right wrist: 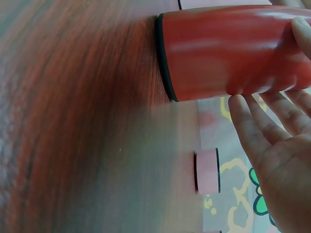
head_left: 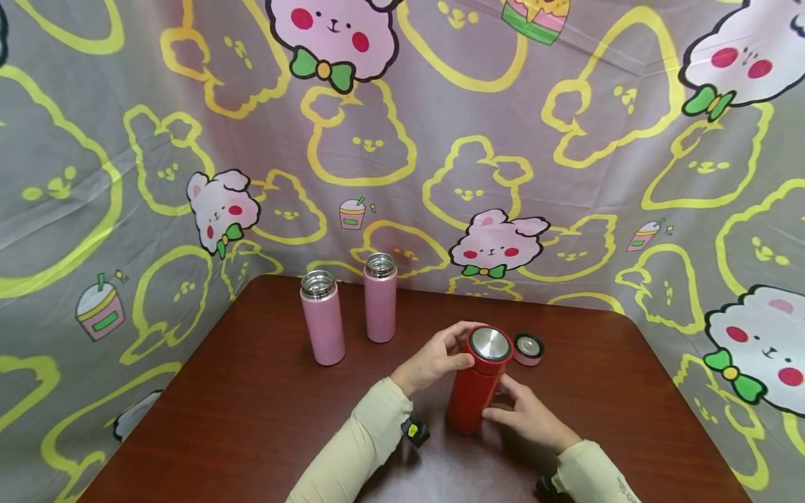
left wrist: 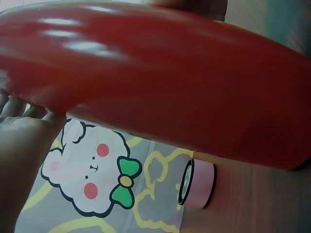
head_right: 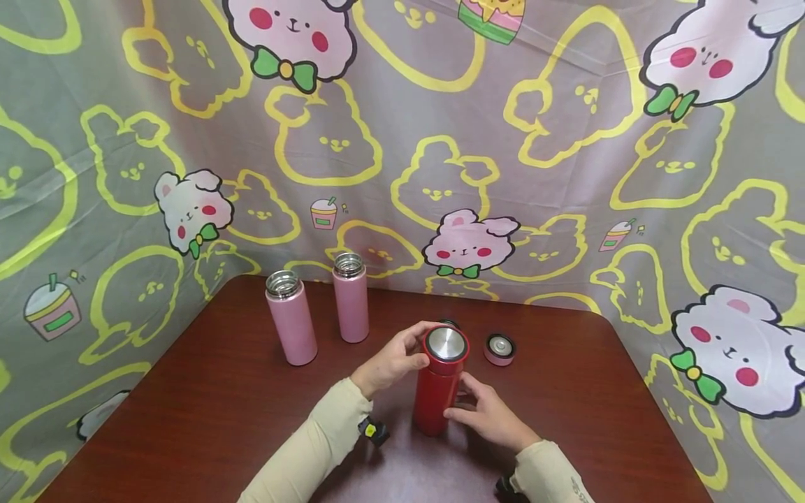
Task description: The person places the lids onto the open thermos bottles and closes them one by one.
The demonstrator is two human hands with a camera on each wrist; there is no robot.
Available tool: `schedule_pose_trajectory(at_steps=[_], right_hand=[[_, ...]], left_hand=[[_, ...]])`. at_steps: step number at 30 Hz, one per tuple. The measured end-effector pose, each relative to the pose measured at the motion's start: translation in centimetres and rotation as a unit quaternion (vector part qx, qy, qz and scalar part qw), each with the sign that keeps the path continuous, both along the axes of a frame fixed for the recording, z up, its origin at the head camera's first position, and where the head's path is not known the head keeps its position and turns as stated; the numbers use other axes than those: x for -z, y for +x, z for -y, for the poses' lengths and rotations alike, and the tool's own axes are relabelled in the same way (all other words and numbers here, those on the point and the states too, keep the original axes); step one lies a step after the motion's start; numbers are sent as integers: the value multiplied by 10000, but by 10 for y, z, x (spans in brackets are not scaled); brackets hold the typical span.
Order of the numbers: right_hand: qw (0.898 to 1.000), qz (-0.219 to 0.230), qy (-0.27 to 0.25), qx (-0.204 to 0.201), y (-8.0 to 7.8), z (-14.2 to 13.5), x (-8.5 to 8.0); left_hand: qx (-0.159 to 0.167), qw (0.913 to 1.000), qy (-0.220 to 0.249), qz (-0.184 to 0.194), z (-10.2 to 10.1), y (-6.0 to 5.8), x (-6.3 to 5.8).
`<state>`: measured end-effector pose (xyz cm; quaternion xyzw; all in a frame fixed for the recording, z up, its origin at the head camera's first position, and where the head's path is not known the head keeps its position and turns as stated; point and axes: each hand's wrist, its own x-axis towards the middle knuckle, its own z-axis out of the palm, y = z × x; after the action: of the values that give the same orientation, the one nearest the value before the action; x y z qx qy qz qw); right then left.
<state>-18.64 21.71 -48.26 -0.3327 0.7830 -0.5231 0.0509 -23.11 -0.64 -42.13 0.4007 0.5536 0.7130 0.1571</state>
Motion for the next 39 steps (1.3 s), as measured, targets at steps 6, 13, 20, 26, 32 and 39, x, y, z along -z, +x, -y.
schedule_pose_trajectory(at_steps=[6,13,20,26,32,39], right_hand=[[9996,280,-105,-24,-2,-2,4],[9997,162,-148,-53,-1,0,4],[9998,-71,-175,-48,-1,0,4],[9997,-212,-121,-2,-1,-1,5],[9994,-316,-109,32,-2,-2,6],[9996,-230,-127,-54,-2,-2,7]], left_hand=[[161,9995,-84,266,0,-2,1],[314,9983,193,445,-1,-2,4],[384,9982,325,321,2,1,1],[-203,9995,-224,-36,10,9,-8],[-520,9960,-543,-478,16,14,-17],[-1261,9759,-1433,-1059,15,23,-25]])
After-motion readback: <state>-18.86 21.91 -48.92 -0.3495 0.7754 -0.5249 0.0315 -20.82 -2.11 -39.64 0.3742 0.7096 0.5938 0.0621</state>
